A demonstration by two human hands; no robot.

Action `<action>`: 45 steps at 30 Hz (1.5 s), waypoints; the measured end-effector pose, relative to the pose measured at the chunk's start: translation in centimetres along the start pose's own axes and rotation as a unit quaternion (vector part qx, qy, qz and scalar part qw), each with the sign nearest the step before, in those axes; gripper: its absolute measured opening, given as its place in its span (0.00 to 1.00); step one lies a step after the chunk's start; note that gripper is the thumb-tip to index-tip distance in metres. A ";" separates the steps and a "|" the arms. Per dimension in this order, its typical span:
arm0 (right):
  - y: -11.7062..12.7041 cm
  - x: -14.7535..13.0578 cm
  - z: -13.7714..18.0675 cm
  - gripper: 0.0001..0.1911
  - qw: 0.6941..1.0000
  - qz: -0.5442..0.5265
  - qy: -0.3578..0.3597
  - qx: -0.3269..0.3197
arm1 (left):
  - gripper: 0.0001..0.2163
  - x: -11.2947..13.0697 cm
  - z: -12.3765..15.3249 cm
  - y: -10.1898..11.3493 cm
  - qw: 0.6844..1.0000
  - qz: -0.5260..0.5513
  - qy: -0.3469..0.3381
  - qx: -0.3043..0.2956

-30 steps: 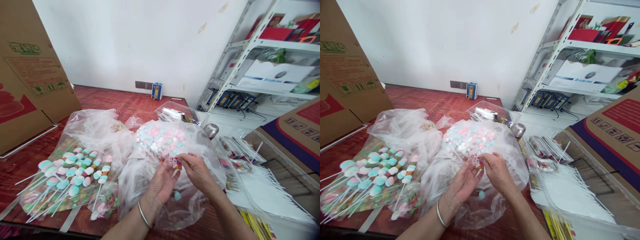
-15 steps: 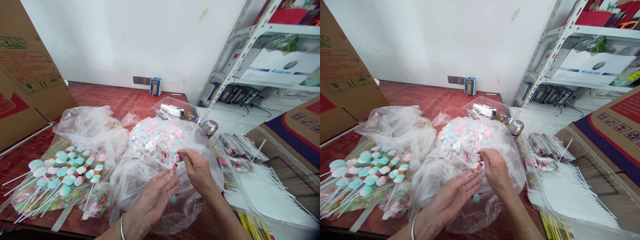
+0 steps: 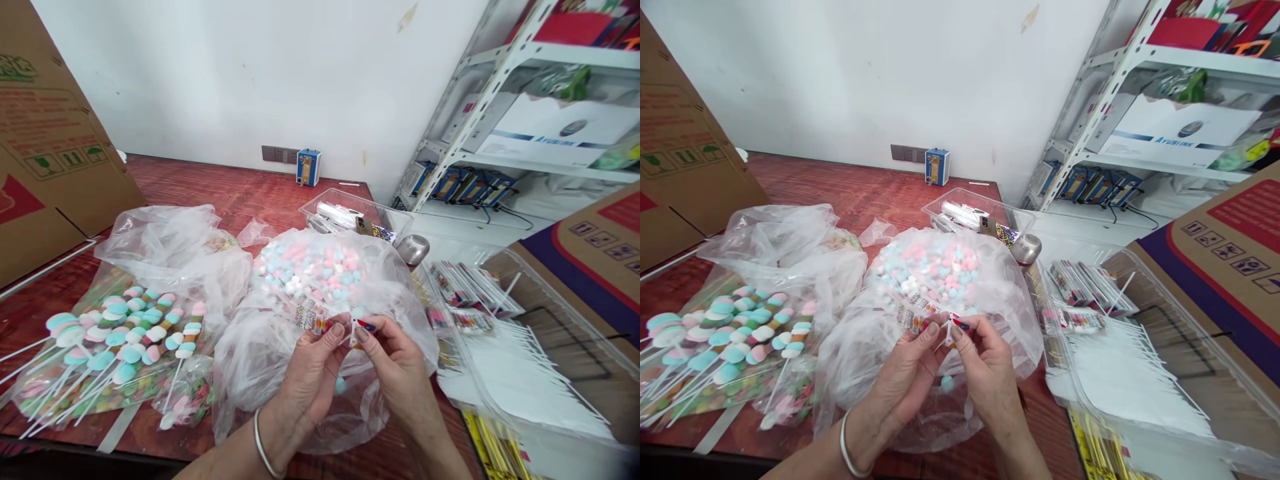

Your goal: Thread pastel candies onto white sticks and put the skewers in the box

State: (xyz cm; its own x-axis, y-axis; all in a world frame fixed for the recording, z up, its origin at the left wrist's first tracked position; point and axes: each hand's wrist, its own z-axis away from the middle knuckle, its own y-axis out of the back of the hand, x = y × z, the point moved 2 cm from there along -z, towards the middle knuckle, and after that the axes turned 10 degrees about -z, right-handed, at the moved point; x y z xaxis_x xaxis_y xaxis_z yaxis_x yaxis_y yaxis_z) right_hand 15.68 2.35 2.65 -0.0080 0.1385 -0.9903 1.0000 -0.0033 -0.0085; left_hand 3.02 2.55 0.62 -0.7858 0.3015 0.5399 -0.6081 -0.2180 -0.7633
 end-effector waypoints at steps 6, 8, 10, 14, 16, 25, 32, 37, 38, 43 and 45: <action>-0.8 0.4 2.0 0.15 0.989 0.143 0.026 0.023 | 0.14 0.8 0.3 1.5 0.990 -0.116 -0.072 0.040; -1.0 0.2 2.3 0.19 0.977 0.200 0.062 0.040 | 0.15 0.7 0.2 2.1 0.988 -0.124 -0.074 0.056; -1.4 0.1 2.5 0.22 0.963 0.244 0.100 0.061 | 0.17 0.6 0.1 2.5 0.988 -0.120 -0.069 0.065; -2.1 0.0 3.0 0.24 0.943 0.290 0.150 0.068 | 0.16 0.0 0.0 3.2 0.996 -0.088 -0.025 0.005; -2.3 -0.1 3.5 0.25 0.948 0.273 0.155 0.053 | 0.16 -0.2 0.0 3.6 0.999 -0.048 0.007 -0.014; -3.3 -2.2 5.9 0.13 0.957 0.180 0.218 0.063 | 0.16 0.3 0.1 4.7 0.991 0.100 0.080 0.039; -4.8 -0.6 6.2 0.12 0.949 0.227 0.217 0.023 | 0.18 1.0 1.7 4.9 1.000 -0.007 0.019 -0.004; -6.2 -1.0 6.6 0.13 0.972 0.157 0.174 -0.022 | 0.19 4.2 3.7 7.0 0.997 -0.056 -0.045 -0.003; -7.0 -1.0 6.5 0.13 0.977 0.138 0.162 -0.022 | 0.19 5.5 4.5 7.9 0.995 -0.060 -0.074 0.007; -15.9 0.9 5.6 0.12 0.971 0.118 0.096 -0.185 | 0.17 14.2 10.2 14.0 0.957 -0.067 -0.265 0.098; -20.6 2.5 5.2 0.13 0.944 0.197 0.062 -0.259 | 0.17 17.2 12.5 16.4 0.936 -0.063 -0.321 0.130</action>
State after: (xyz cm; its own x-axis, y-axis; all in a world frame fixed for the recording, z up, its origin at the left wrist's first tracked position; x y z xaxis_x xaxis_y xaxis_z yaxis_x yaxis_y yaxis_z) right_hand -4.94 -2.37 -0.34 0.3341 0.3421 -0.8782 0.7937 0.4005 0.4580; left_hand -21.91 -7.48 1.81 -0.5609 -0.2628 0.7851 -0.6413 -0.4618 -0.6128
